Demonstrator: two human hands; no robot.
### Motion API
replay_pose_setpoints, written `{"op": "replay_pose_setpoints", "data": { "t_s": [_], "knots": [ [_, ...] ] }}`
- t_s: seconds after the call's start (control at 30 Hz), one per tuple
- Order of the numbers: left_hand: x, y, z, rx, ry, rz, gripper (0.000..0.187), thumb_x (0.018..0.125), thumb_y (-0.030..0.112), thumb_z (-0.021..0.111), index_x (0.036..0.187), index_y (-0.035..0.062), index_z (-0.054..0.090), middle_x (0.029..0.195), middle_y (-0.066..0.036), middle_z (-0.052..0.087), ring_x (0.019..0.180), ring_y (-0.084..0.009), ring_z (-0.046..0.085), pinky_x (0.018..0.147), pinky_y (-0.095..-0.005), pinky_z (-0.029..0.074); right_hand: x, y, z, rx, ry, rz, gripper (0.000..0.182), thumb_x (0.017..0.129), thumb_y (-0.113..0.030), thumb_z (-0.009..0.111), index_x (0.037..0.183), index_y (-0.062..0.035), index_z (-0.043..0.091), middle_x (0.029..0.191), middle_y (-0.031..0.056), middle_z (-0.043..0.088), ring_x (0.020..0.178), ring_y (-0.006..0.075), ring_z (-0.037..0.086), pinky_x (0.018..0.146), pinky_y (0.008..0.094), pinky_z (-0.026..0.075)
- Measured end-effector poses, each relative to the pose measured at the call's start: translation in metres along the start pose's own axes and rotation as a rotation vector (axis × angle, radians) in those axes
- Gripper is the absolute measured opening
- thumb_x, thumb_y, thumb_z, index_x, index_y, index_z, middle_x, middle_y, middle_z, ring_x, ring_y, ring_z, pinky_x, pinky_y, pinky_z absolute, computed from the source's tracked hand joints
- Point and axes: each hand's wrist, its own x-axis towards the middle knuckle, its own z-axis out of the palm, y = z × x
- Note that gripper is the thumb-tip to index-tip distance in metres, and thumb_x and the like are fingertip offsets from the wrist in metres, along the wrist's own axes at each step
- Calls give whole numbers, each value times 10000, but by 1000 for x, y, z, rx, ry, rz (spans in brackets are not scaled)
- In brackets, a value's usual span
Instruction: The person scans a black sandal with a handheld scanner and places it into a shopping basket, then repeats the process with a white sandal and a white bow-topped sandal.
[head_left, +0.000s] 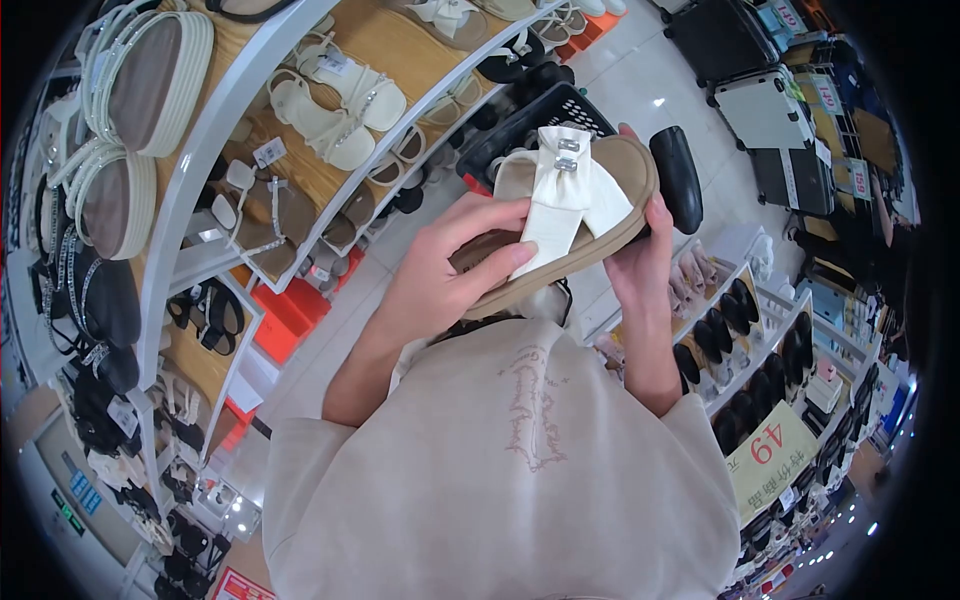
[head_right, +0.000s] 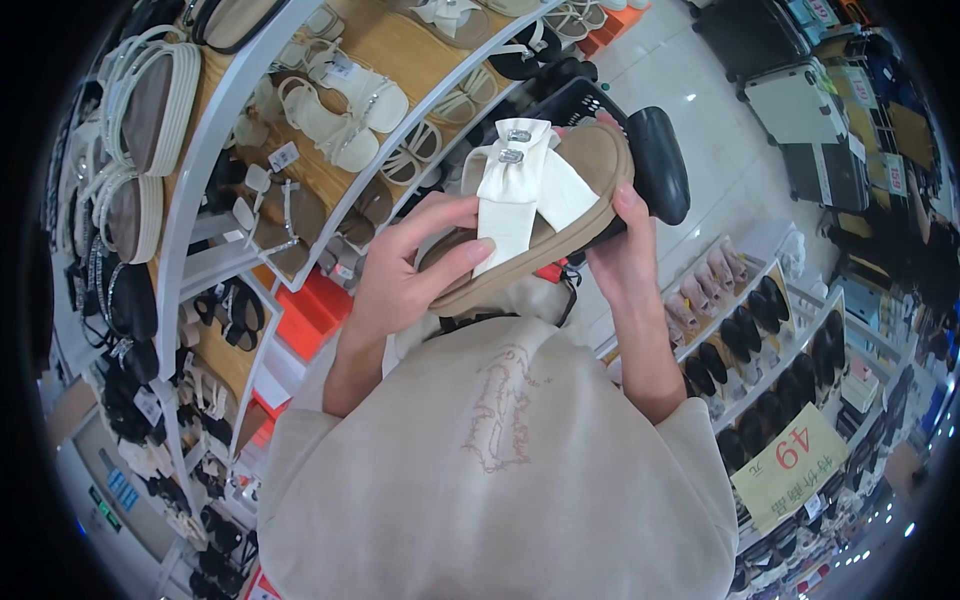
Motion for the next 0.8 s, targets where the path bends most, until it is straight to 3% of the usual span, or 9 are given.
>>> {"op": "replay_pose_setpoints", "data": {
  "t_s": [0.17,0.33,0.47,0.53,0.6,0.63,0.7,0.73,0.8],
  "knots": [
    [0,-7,0,-9,3,-15,405,917,109,724,1281,-23,607,1113,-103,656,1045,-159,637,932,-292,493,-8,-1,7,-78,42,-60,821,889,-378,667,1548,-50,303,1478,188,489,1383,281,467,1167,411,355],
    [11,-1,17,-114,61,-199,462,901,218,774,1222,-28,551,1121,-142,687,1058,-145,640,931,-309,493,-15,21,1,-334,-23,-312,918,819,-239,780,1548,-21,266,1493,227,457,1391,292,452,1170,412,343],
    [19,-20,10,174,20,-113,414,896,189,773,1196,-1,560,1151,-92,663,1061,-157,635,934,-311,477,-27,33,-21,-538,147,-365,819,882,-197,745,1543,-10,298,1541,150,425,1406,251,433,1166,404,340],
    [26,-32,1,295,-6,-23,386,885,167,769,1167,4,561,1126,-104,641,1053,-196,625,926,-330,470,-33,37,-31,-567,107,-349,771,912,-175,714,1545,-11,305,1572,116,389,1430,238,399,1178,404,321],
    [34,-39,-11,420,-34,66,360,875,145,766,1137,8,561,1101,-115,618,1046,-234,616,918,-349,464,-35,39,-33,-612,215,-311,649,901,-191,749,1454,-5,464,1462,117,521,1303,199,522,1102,366,402],
    [38,-40,-17,461,-93,146,337,861,118,749,1119,8,562,1083,-129,594,1046,-285,585,918,-370,454,-35,37,-34,-608,211,-313,649,901,-191,749,1454,-5,464,1462,117,521,1303,199,522,1102,366,402],
    [48,-44,-24,507,-154,225,315,848,90,733,1100,8,562,1066,-143,570,1047,-337,553,918,-391,443,-33,34,-37,-857,406,61,475,888,-201,784,1284,3,619,1241,86,669,1069,146,627,965,318,482],
    [54,-46,-27,569,-170,276,306,839,75,714,1099,13,564,1065,-147,573,1052,-351,543,924,-403,440,-28,39,-38,-851,405,60,475,888,-201,784,1284,3,619,1241,86,669,1069,146,627,965,318,482],
    [66,-50,-34,634,-192,328,299,831,59,696,1097,17,567,1064,-152,575,1056,-365,534,931,-415,437,-9,52,-43,-786,355,10,389,871,-216,811,1157,11,678,1048,45,721,871,116,640,845,289,511]
  ]
}}
